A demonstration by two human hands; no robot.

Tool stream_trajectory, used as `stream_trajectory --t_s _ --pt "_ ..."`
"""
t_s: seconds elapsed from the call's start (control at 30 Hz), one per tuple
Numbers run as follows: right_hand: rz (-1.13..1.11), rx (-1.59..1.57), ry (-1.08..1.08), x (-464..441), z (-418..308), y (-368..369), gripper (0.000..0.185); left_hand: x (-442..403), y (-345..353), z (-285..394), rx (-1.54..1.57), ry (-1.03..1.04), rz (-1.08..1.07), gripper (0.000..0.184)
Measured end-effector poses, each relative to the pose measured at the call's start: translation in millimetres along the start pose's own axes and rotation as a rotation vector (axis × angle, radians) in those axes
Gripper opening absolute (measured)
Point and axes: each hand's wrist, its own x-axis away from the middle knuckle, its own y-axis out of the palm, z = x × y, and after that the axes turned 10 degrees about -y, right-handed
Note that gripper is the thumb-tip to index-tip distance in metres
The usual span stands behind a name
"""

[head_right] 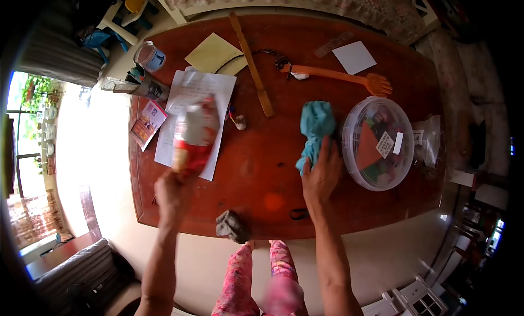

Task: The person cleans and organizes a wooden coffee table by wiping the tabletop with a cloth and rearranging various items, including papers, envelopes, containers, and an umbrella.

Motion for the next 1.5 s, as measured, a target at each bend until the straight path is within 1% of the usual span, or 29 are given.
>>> stream_trajectory --t_s 0.03,0.07,0.1,0.13,0.17,0.2,0.23,0.27,0.3,0.37,0.43,0.5,0.53,0.57,0.63,0.7,0.73,0.77,0.83,0.97,1.0,1.1,1.2,1.23,1.27,1.3,1.37,1.43,1.5 --pt "0.047 -0.057 -0.005 7 -2 2 0.055 16 3 31 -0.137 -0.019 -0.073 0.031" --pt "0.081 -0.082 -0.025 10 -8 -6 0.051 30 16 44 -0.112 0.048 -0.141 0.026" --pt "0.114 -0.108 -0.046 12 -15 -18 0.047 43 26 67 -0.074 0.027 -0.172 0.023" --pt "0.113 -0.119 -0.052 18 -21 -28 0.047 53 46 82 -0.039 0.056 -0.129 0.029" --pt "0.167 -0.181 -0.068 26 -25 -38 0.045 63 61 93 0.033 0.105 -0.154 0.039" --pt "0.223 -0.241 -0.085 34 -29 -48 0.042 70 65 116 0.054 -0.028 -0.275 0.069" --pt "0.223 -0.247 -0.092 40 -34 -58 0.042 81 63 132 0.067 0.023 -0.321 0.087" --pt "0.227 -0.306 -0.128 47 -39 -69 0.038 88 58 141 0.185 0.096 -0.411 0.094" --pt "0.231 -0.364 -0.160 56 -43 -76 0.035 97 60 143 0.264 0.174 -0.382 0.088" --pt "0.205 -0.418 -0.218 78 -44 -80 0.032 103 40 143 0.305 0.173 -0.479 0.066" --pt "0.182 -0.491 -0.287 85 -46 -74 0.024 109 64 110 0.697 0.030 -0.472 0.042" --pt "0.044 -0.611 -0.346 69 -54 -76 0.024 101 62 73 0.924 -0.063 -0.465 0.029" --pt "0.089 -0.643 -0.359 67 -63 -63 0.026 97 51 55 1.002 -0.203 -0.556 0.027" --pt "0.040 -0.651 -0.382 56 -72 -62 0.030 93 41 36 1.074 -0.347 -0.647 0.025" --pt "-0.009 -0.805 -0.409 44 -92 -42 0.028 84 37 -6 1.157 -0.522 -0.658 0.024" --pt "-0.130 -0.855 -0.408 27 -121 -25 0.026 75 29 -38 1.334 -0.695 -0.623 0.026" --pt "-0.147 -0.870 -0.410 22 -134 -9 0.023 69 21 -38 1.344 -0.802 -0.495 0.026" --pt "-0.183 -0.889 -0.383 13 -147 2 0.022 63 18 -56 1.345 -0.800 -0.497 0.026" --pt "-0.210 -0.853 -0.312 -8 -169 31 0.021 47 12 -104 1.497 -0.695 -0.668 0.031" --pt "-0.010 -0.569 -0.365 -52 -201 100 0.024 19 -13 -127 1.453 -0.791 -0.487 0.036" --pt "-0.098 -0.598 -0.285 -56 -202 126 0.022 13 -20 -135 1.443 -0.666 -0.502 0.032" --pt "-0.146 -0.319 -0.491 -66 -200 143 0.016 -12 -34 -151 1.350 -0.691 -0.425 0.027" --pt "-0.180 -0.355 -0.401 -78 -208 130 0.009 -34 -45 -175 1.349 -0.730 -0.433 0.021" --pt "-0.102 -0.414 -0.405 -85 -209 131 0.012 -38 -48 -184 1.337 -0.749 -0.428 0.020" --pt "-0.121 -0.449 -0.326 -95 -217 125 0.014 -42 -50 -196 1.292 -0.644 -0.445 0.021" --pt "-0.136 -0.487 -0.246 -107 -225 120 0.016 -47 -49 -201 1.293 -0.651 -0.444 0.021" --pt "-0.181 -0.431 -0.180 -123 -237 125 0.017 -62 -53 -198 0.998 -0.712 -0.347 0.023" --pt "-0.178 -0.406 -0.234 -124 -238 149 0.018 -77 -43 -204 0.941 -0.682 -0.305 0.025" --pt "-0.159 -0.385 -0.211 -122 -244 161 0.016 -95 -28 -210 0.787 -0.348 -0.111 0.028"
